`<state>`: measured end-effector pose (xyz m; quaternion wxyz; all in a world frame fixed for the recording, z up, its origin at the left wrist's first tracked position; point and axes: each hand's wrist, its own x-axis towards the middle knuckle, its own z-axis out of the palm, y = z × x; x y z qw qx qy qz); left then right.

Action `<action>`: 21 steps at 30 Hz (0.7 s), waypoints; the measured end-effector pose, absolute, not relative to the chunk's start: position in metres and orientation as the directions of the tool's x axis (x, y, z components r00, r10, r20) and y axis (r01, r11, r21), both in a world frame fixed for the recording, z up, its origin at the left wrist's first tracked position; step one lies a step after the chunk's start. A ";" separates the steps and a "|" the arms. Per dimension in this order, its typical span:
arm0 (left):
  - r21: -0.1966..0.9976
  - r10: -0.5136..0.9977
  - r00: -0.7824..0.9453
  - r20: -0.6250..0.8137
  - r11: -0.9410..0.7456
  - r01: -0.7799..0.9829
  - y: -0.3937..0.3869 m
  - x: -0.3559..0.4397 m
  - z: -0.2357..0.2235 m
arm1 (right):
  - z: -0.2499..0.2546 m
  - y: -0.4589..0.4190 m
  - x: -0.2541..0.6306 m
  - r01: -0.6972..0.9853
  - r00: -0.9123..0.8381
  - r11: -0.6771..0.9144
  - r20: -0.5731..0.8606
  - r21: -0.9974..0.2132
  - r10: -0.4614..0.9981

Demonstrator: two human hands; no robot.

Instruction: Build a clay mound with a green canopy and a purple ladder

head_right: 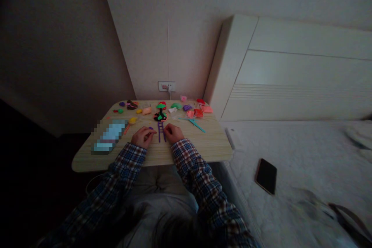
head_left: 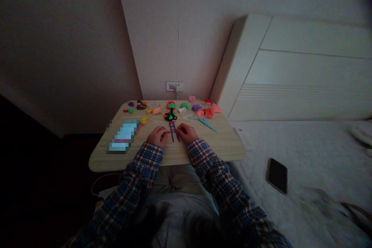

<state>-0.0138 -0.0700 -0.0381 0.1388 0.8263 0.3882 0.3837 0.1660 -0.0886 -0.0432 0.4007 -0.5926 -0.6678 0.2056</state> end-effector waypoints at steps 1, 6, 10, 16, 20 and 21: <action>0.525 0.746 0.412 0.523 -0.663 0.534 -0.069 -0.014 -0.039 | -0.044 -0.088 0.166 0.625 0.022 0.214 0.291 -0.751 0.957; 0.527 0.751 0.416 0.513 -0.658 0.538 -0.067 -0.015 -0.041 | -0.045 -0.087 0.166 0.613 0.023 0.217 0.292 -0.759 0.956; 0.539 0.767 0.402 0.501 -0.640 0.548 -0.064 -0.017 -0.045 | -0.047 -0.083 0.165 0.591 0.032 0.213 0.286 -0.778 0.958; 0.546 0.764 0.426 0.485 -0.645 0.535 -0.058 -0.020 -0.051 | -0.054 -0.079 0.166 0.528 0.085 0.174 0.256 -0.831 0.963; 0.560 0.776 0.409 0.480 -0.630 0.538 -0.054 -0.021 -0.054 | -0.058 -0.077 0.167 0.509 0.137 0.133 0.232 -0.851 0.963; 0.565 0.781 0.398 0.481 -0.623 0.541 -0.053 -0.021 -0.054 | -0.058 -0.077 0.167 0.506 0.139 0.128 0.228 -0.853 0.964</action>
